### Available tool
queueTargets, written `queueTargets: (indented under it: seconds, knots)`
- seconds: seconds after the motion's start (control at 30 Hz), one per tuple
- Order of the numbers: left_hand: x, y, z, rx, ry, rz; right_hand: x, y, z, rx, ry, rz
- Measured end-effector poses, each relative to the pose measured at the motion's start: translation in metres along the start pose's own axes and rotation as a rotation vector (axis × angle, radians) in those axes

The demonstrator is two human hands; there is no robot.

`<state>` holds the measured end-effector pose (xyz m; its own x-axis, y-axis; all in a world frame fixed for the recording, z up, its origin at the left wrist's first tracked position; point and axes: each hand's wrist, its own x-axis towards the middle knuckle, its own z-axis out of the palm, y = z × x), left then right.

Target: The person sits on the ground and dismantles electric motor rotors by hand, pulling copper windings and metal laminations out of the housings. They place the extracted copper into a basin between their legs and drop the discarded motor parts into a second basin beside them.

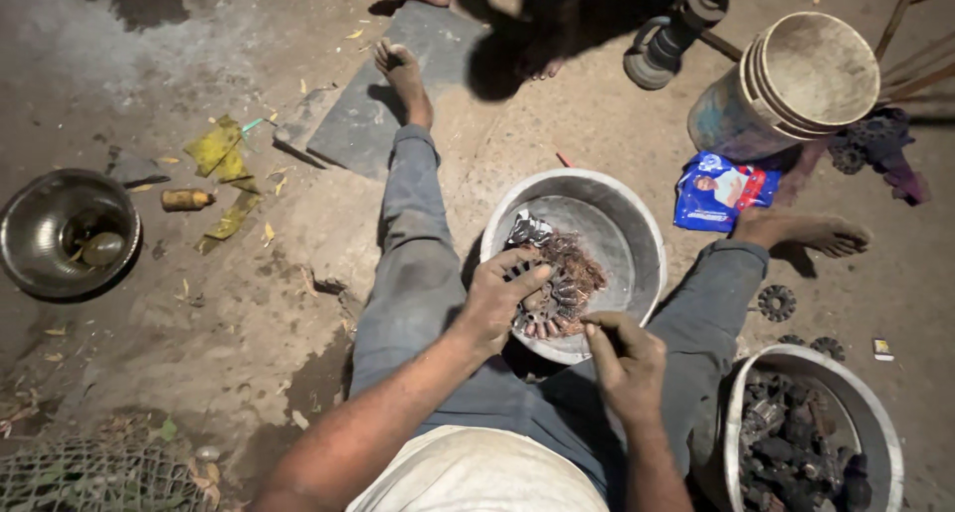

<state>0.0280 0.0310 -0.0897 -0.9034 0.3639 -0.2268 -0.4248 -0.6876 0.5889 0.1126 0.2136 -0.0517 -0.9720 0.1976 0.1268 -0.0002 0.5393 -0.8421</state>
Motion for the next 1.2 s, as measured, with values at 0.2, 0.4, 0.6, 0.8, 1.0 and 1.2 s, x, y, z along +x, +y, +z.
queueTargets:
  seconds: [0.2, 0.4, 0.6, 0.8, 1.0, 1.2]
  knots:
    - [0.003, 0.013, -0.004, 0.475, 0.012, 0.068, 0.005, 0.003, -0.002, 0.01, -0.104, -0.04]
    - [0.005, 0.009, 0.002, 0.678, 0.304, 0.362, -0.018, -0.008, 0.009, -0.079, 0.023, -0.077]
    - [0.002, 0.029, -0.008, 0.978, -0.19, 0.422, -0.005, -0.006, -0.012, -0.07, 0.052, -0.032]
    - [0.004, 0.038, 0.001, 1.065, 0.037, 0.559, -0.008, 0.014, -0.015, -0.179, 0.08, -0.022]
    - [-0.001, 0.033, 0.003, 0.455, -0.062, 0.149, 0.006, 0.03, -0.019, 0.136, 0.103, 0.084]
    - [0.0, 0.021, 0.016, 0.663, 0.132, 0.348, 0.022, -0.002, -0.015, -0.332, 0.107, -0.21]
